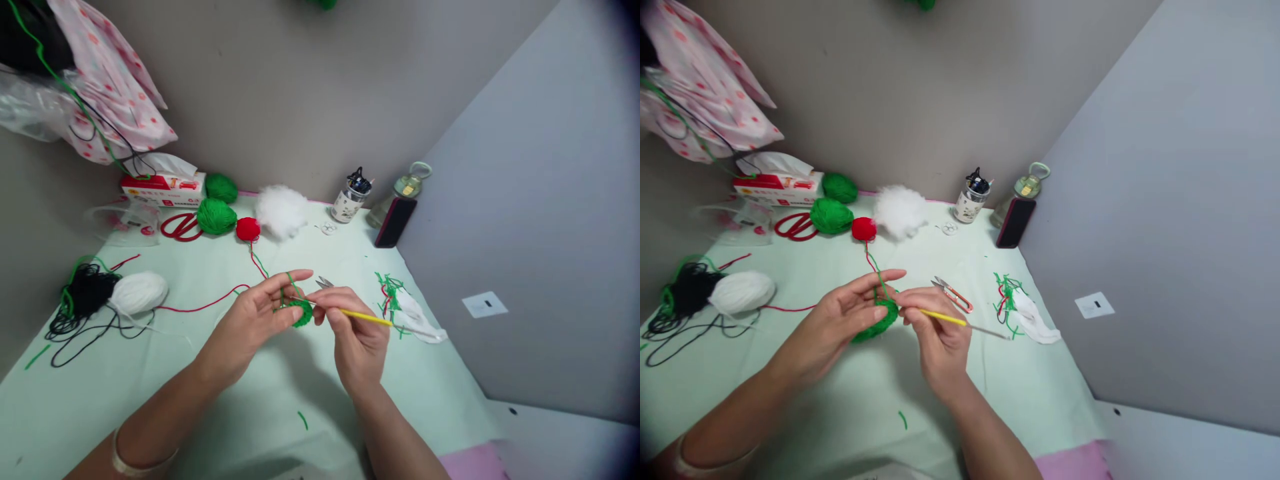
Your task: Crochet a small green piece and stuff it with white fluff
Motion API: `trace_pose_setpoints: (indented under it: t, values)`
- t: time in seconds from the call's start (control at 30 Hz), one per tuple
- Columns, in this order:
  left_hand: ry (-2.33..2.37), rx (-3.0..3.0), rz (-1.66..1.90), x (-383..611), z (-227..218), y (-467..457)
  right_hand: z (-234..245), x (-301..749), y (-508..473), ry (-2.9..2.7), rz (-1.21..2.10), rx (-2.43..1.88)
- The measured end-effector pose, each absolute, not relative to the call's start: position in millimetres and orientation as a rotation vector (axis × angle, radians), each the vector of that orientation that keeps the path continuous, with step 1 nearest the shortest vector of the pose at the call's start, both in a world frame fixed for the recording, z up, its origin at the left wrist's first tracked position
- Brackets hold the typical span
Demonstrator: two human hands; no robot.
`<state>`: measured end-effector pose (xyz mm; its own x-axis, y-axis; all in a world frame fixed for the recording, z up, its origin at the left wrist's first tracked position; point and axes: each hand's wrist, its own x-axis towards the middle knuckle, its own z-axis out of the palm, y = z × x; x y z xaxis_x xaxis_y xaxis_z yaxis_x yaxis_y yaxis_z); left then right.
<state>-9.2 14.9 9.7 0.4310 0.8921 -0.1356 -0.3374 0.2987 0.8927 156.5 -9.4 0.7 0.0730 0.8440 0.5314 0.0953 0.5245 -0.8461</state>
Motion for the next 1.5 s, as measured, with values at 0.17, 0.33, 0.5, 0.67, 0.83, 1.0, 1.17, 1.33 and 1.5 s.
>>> trace_pose_setpoints:
  t: [0.17,0.33,0.5,0.67,0.83,1.0,1.17,1.33,1.5]
  values:
    - [0.759,0.692,0.990,2.2,8.4,8.7,-10.3,154.2,-14.7,-1.725,0.132,-0.983]
    - [0.629,0.522,0.874,-3.6,8.5,14.5,-2.8,161.7,-9.5,-1.548,0.406,-0.940]
    - [0.660,0.642,0.883,-7.5,13.7,14.7,9.3,161.6,-2.1,-1.136,0.980,-0.829]
    - [0.660,0.803,0.897,-7.5,16.8,12.6,1.5,156.6,-0.6,-1.189,0.980,-0.829]
    - [0.663,0.847,0.845,-17.5,15.9,19.1,4.4,159.9,0.1,-1.081,1.118,-0.774]
    - [0.594,0.902,0.844,-17.2,11.5,18.9,8.1,158.7,-0.1,-1.002,1.233,-0.708]
    - [0.666,1.073,0.795,-19.1,13.6,16.5,8.2,157.7,-0.4,-0.959,1.323,-0.663]
    - [0.758,1.193,0.809,-23.3,16.6,16.3,8.9,161.4,0.1,-1.024,1.304,-0.650]
    - [0.798,1.222,0.819,-21.5,22.1,14.8,7.7,168.6,-0.7,-1.183,1.242,-0.663]
